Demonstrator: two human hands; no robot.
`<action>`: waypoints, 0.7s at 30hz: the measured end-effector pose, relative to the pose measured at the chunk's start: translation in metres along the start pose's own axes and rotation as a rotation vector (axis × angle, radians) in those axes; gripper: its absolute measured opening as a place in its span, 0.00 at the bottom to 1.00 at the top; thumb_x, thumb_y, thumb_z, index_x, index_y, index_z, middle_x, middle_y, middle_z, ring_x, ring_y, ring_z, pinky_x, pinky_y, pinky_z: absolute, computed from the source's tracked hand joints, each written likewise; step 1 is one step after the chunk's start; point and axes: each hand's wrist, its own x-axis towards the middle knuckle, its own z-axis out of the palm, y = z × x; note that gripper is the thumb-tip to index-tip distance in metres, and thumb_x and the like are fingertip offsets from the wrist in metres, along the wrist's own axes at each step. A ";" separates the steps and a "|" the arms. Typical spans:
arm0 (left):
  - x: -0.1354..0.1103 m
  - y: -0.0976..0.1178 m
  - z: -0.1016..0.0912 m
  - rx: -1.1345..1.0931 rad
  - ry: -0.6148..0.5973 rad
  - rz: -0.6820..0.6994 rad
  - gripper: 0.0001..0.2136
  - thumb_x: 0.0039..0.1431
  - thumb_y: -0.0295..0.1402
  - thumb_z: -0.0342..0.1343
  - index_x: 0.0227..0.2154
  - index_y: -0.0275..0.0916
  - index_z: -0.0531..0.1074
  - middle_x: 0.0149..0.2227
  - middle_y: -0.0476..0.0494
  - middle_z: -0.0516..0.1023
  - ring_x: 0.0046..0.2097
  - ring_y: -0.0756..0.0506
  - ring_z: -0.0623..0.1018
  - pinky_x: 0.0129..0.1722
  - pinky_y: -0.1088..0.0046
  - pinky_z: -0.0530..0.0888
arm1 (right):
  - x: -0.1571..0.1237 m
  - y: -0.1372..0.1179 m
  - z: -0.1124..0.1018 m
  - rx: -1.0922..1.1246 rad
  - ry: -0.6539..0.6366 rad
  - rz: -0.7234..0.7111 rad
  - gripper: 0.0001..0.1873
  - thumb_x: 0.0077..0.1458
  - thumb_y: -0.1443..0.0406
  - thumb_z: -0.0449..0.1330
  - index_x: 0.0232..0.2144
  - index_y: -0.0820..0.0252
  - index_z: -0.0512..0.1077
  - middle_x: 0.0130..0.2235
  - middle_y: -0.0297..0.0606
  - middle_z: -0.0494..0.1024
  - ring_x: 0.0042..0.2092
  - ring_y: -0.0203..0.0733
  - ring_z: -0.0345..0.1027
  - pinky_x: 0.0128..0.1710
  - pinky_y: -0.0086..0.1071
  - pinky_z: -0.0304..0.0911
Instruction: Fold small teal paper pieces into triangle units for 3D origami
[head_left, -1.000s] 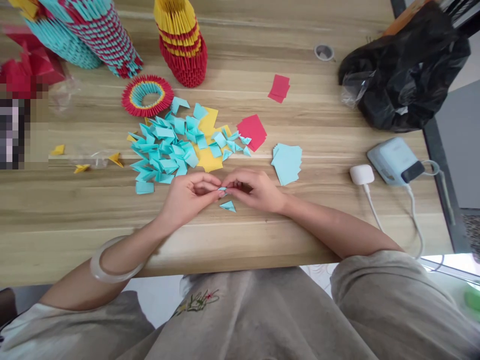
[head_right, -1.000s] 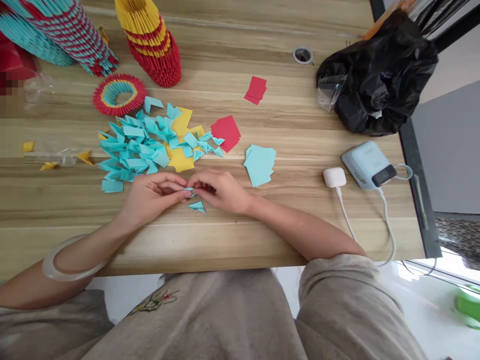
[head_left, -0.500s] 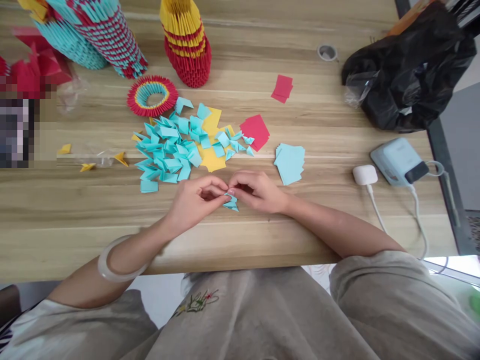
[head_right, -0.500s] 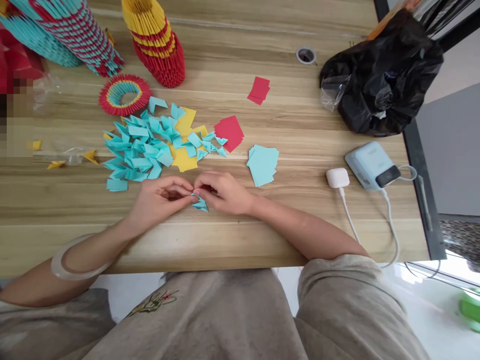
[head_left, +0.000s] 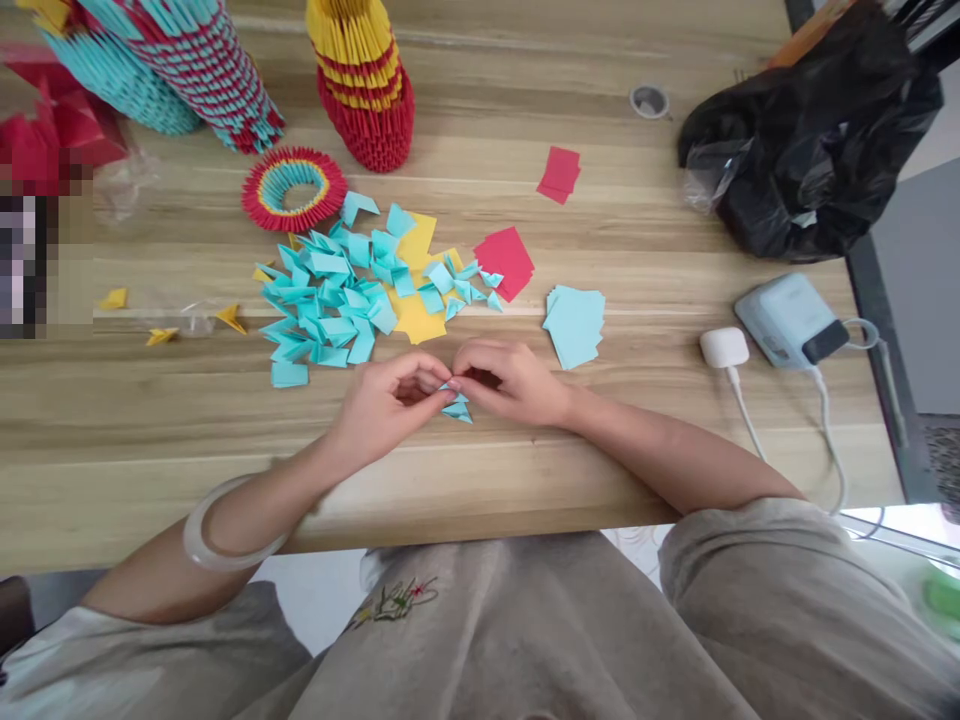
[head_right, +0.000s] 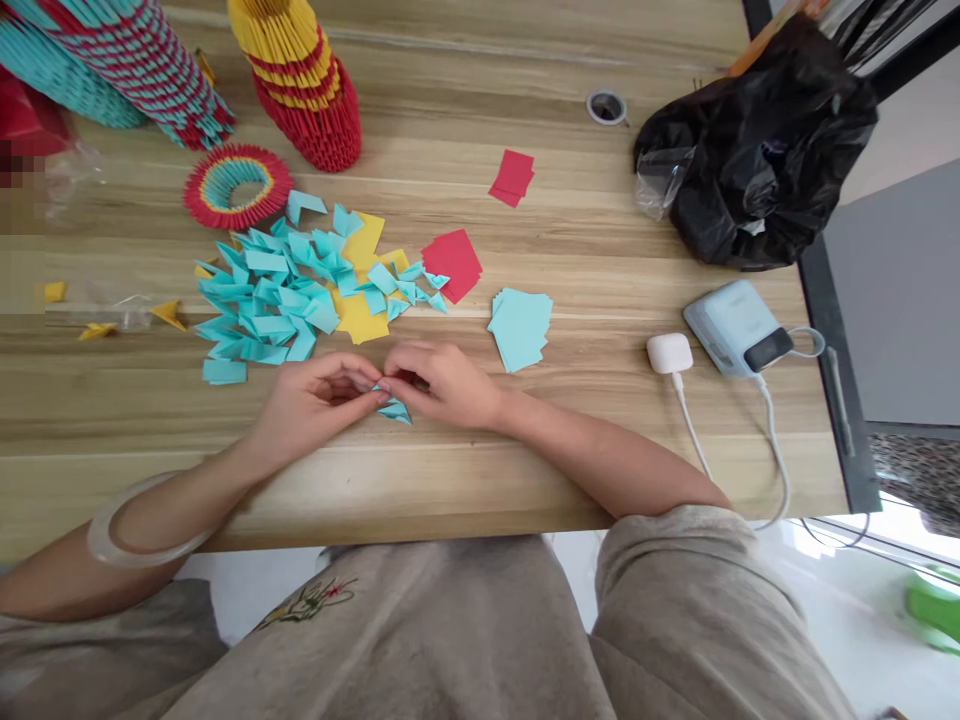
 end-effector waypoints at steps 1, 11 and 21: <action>-0.001 0.000 0.000 0.041 -0.020 0.028 0.07 0.52 0.35 0.62 0.32 0.37 0.73 0.28 0.49 0.78 0.28 0.52 0.77 0.29 0.81 0.75 | 0.000 0.000 0.000 -0.005 -0.012 -0.017 0.11 0.62 0.66 0.53 0.28 0.65 0.66 0.27 0.33 0.68 0.29 0.27 0.57 0.31 0.22 0.53; -0.001 0.006 -0.006 0.274 -0.182 0.219 0.02 0.59 0.27 0.54 0.35 0.38 0.68 0.27 0.55 0.72 0.26 0.56 0.73 0.26 0.86 0.68 | 0.000 0.001 -0.001 -0.022 -0.062 -0.064 0.12 0.63 0.66 0.51 0.28 0.65 0.65 0.27 0.33 0.67 0.31 0.28 0.58 0.33 0.22 0.55; -0.001 0.003 -0.008 0.385 -0.202 0.277 0.03 0.59 0.27 0.54 0.35 0.39 0.66 0.24 0.58 0.67 0.23 0.57 0.68 0.23 0.84 0.63 | -0.001 0.002 -0.001 -0.027 -0.059 -0.072 0.11 0.62 0.66 0.52 0.28 0.65 0.66 0.28 0.34 0.68 0.31 0.28 0.60 0.32 0.22 0.56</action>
